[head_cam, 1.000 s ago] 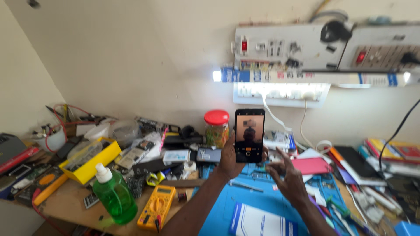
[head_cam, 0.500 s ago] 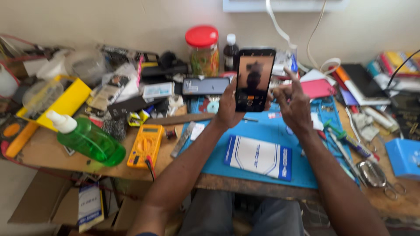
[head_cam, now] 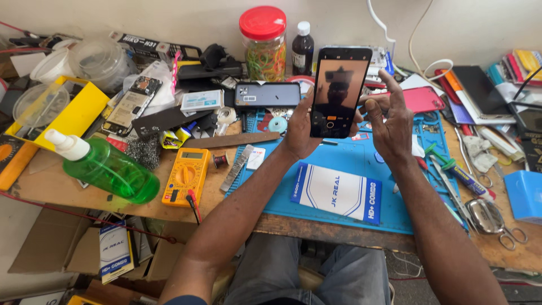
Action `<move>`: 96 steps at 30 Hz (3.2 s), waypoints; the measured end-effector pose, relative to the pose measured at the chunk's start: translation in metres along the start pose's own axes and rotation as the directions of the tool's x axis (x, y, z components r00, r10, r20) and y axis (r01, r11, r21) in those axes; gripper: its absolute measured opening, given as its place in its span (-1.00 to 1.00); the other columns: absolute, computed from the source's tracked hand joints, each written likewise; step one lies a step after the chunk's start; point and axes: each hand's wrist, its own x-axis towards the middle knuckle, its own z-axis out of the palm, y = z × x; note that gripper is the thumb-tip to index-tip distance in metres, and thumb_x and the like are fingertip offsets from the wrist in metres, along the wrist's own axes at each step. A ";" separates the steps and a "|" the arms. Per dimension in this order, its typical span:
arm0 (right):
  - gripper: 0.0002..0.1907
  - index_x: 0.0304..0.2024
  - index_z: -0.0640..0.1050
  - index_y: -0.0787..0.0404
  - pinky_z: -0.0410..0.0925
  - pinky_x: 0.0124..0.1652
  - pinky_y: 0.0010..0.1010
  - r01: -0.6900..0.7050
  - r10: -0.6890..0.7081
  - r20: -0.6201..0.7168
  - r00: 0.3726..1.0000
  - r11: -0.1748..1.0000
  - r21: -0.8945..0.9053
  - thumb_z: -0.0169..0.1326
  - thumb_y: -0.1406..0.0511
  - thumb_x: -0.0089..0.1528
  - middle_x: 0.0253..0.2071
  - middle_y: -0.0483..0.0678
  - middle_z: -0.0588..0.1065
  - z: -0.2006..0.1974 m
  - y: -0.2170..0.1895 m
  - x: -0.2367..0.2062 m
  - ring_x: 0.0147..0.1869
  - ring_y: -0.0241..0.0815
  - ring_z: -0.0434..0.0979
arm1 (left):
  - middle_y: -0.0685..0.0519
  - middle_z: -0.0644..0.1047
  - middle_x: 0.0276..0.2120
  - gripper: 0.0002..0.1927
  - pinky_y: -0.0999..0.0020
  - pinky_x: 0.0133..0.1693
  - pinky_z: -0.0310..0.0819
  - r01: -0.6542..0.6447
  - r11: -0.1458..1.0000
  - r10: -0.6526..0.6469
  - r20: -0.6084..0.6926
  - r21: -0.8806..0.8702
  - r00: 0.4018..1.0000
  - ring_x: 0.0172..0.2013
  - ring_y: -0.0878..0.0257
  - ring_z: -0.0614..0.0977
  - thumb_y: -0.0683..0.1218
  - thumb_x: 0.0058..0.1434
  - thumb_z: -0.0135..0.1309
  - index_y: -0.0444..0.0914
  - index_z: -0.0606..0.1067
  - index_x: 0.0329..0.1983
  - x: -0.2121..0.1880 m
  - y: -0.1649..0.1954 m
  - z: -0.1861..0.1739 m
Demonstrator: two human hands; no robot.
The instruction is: The person is repairing a smartphone. They use a screwdriver to remove screws from the back of the phone, then use a multimeter to test the battery. They also use a cloth to clean the phone's screen and a screwdriver to remove screws from the phone's motherboard.
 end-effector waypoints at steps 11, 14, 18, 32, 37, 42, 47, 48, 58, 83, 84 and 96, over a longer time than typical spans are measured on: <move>-0.43 0.49 0.21 0.27 0.51 -0.04 -0.32 0.038 -0.040 -0.062 0.997 0.999 -0.038 -0.04 0.10 0.56 -0.04 0.07 0.64 -0.002 -0.003 0.002 -0.02 -0.14 0.69 | -0.31 0.60 -0.01 -0.27 -0.01 0.12 0.58 -0.020 0.998 0.020 -0.001 -0.067 1.000 -0.04 -0.07 0.69 0.32 0.61 -0.42 -0.39 0.38 0.31 -0.002 -0.001 -0.007; -0.44 0.46 0.24 0.27 0.51 -0.08 -0.32 0.018 -0.022 -0.090 0.996 0.999 -0.050 -0.05 0.10 0.54 -0.07 0.07 0.64 -0.002 -0.004 0.007 -0.07 -0.14 0.68 | -0.32 0.59 0.01 -0.32 -0.02 0.09 0.58 -0.038 0.998 0.037 -0.014 -0.060 0.999 -0.04 -0.11 0.68 0.28 0.60 -0.39 -0.36 0.37 0.34 -0.001 0.000 -0.004; -0.45 0.42 0.27 0.28 0.51 -0.11 -0.33 0.024 -0.028 -0.114 0.993 0.999 -0.036 -0.08 0.10 0.50 -0.09 0.08 0.63 0.000 -0.008 0.010 -0.09 -0.16 0.67 | -0.33 0.59 0.02 -0.30 -0.03 0.08 0.57 -0.005 0.999 0.004 -0.033 -0.034 0.999 -0.03 -0.12 0.68 0.30 0.63 -0.40 -0.38 0.36 0.36 -0.002 -0.002 0.005; -0.38 0.39 0.33 0.30 0.48 -0.14 -0.34 0.048 -0.036 -0.124 0.992 0.995 0.092 -0.31 -0.01 0.51 -0.17 0.06 0.62 -0.004 -0.009 0.007 -0.16 -0.18 0.64 | -0.27 0.57 0.01 -0.15 0.00 0.14 0.56 0.051 0.998 -0.052 0.022 0.045 0.998 0.02 -0.02 0.66 0.42 0.48 -0.36 -0.36 0.33 0.41 -0.002 -0.019 0.012; -0.37 0.38 0.34 0.29 0.49 -0.16 -0.33 0.024 -0.014 -0.133 0.991 0.997 0.077 -0.32 -0.03 0.50 -0.18 0.07 0.62 -0.004 -0.004 0.007 -0.17 -0.18 0.64 | -0.28 0.58 0.00 -0.14 0.00 0.15 0.57 0.028 0.996 -0.031 0.032 0.086 0.999 0.02 -0.03 0.67 0.43 0.46 -0.35 -0.36 0.32 0.41 -0.002 -0.016 0.015; -0.37 0.37 0.33 0.29 0.50 -0.17 -0.34 0.027 -0.018 -0.120 0.993 0.997 0.076 -0.32 -0.02 0.50 -0.16 0.07 0.63 -0.003 -0.002 0.008 -0.15 -0.18 0.66 | -0.24 0.59 -0.01 -0.17 0.03 0.11 0.57 0.063 0.998 -0.063 0.005 0.020 0.998 -0.02 0.00 0.67 0.39 0.51 -0.44 -0.35 0.34 0.41 0.000 -0.014 0.016; -0.37 0.39 0.33 0.29 0.49 -0.17 -0.35 -0.067 0.077 -0.068 0.995 0.988 0.140 -0.25 0.00 0.45 -0.15 0.09 0.62 -0.002 -0.001 0.008 -0.14 -0.17 0.64 | -0.23 0.61 -0.08 -0.20 0.04 0.02 0.60 0.076 0.997 -0.074 -0.090 0.017 0.993 -0.10 0.00 0.69 0.37 0.54 -0.51 -0.35 0.40 0.32 0.002 -0.016 0.012; -0.38 0.39 0.33 0.28 0.48 -0.15 -0.33 -0.098 0.107 -0.038 0.994 0.978 0.185 -0.22 0.02 0.45 -0.12 0.10 0.61 -0.002 -0.001 0.008 -0.11 -0.16 0.63 | -0.22 0.62 -0.09 -0.21 0.06 0.01 0.61 0.066 0.998 -0.064 -0.097 0.015 0.993 -0.11 0.00 0.69 0.36 0.54 -0.52 -0.34 0.41 0.31 0.004 -0.015 0.010; -0.11 0.50 0.11 0.15 0.43 0.16 -0.09 -0.348 0.237 0.326 0.915 0.873 0.343 0.15 0.29 0.15 0.05 0.17 0.51 0.020 -0.005 0.005 0.18 -0.05 0.55 | -0.15 0.63 -0.11 -0.39 0.19 -0.02 0.64 -0.071 0.997 0.057 -0.287 -0.039 0.956 -0.11 0.10 0.70 0.26 0.58 -0.39 -0.31 0.42 0.22 0.001 0.000 -0.009; 0.02 0.50 0.09 0.16 0.46 0.14 -0.15 -0.297 0.240 0.293 0.925 0.941 0.165 0.31 0.27 0.08 0.12 0.17 0.54 0.031 0.012 0.001 0.14 -0.07 0.60 | -0.14 0.63 -0.11 -0.26 0.16 0.00 0.64 -0.010 0.996 0.032 -0.257 0.086 0.966 -0.11 0.08 0.70 0.33 0.54 -0.49 -0.33 0.45 0.22 0.001 0.003 -0.009; 0.02 0.50 0.09 0.15 0.46 0.14 -0.15 -0.310 0.258 0.293 0.920 0.939 0.147 0.31 0.27 0.08 0.14 0.16 0.53 0.031 0.012 0.001 0.15 -0.08 0.60 | -0.13 0.63 -0.10 -0.25 0.18 0.01 0.64 0.005 0.997 0.015 -0.265 0.073 0.964 -0.11 0.08 0.70 0.33 0.53 -0.50 -0.33 0.45 0.22 0.001 0.003 -0.009; 0.02 0.52 0.04 0.22 0.38 0.19 -0.13 -0.213 0.165 0.281 0.945 0.965 0.151 0.30 0.33 0.12 0.19 0.20 0.50 0.032 0.004 0.000 0.23 -0.01 0.56 | -0.17 0.61 -0.06 -0.31 0.14 0.03 0.63 -0.032 0.999 0.035 -0.219 0.019 0.975 -0.04 0.07 0.69 0.30 0.53 -0.48 -0.31 0.39 0.27 0.001 -0.002 -0.014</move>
